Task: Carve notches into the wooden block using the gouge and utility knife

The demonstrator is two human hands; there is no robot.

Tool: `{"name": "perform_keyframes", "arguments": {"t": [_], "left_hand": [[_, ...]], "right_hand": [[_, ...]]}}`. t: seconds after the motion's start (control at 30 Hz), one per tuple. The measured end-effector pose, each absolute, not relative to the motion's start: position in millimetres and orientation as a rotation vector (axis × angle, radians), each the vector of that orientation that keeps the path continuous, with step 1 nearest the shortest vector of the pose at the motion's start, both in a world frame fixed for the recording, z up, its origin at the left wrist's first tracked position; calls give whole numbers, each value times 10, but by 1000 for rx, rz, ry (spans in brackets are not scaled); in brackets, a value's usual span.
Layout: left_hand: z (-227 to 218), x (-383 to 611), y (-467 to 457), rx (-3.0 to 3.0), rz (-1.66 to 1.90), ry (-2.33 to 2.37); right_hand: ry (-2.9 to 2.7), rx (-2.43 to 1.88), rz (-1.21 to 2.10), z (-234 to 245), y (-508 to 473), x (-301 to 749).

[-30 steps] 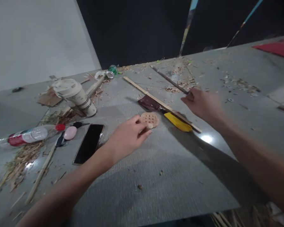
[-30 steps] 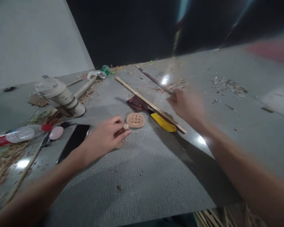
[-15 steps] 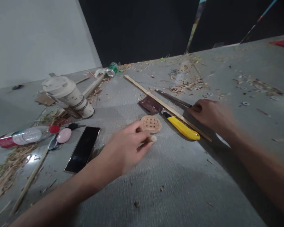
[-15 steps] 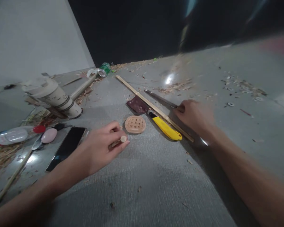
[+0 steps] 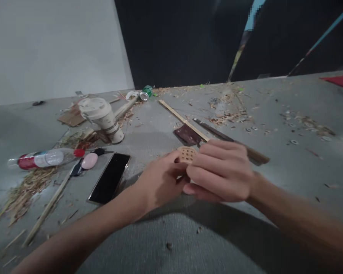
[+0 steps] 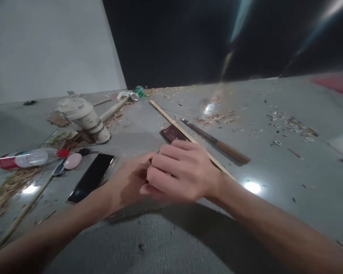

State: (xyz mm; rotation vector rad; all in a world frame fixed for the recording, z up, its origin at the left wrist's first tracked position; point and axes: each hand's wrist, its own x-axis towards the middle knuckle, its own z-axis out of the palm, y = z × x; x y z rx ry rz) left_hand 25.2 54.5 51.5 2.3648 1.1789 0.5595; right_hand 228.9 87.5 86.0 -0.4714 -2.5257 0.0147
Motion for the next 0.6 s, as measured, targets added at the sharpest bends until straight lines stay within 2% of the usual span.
{"name": "perform_keyframes", "arguments": {"t": [0.37,0.6], "left_hand": [[338,306,538,2409,634,1197],[461,364,548,2443,373,1327]], "right_hand": [[-2473,-221,30,641,1043,2109],[-2480,-227,126,643,1070,2071]]}}
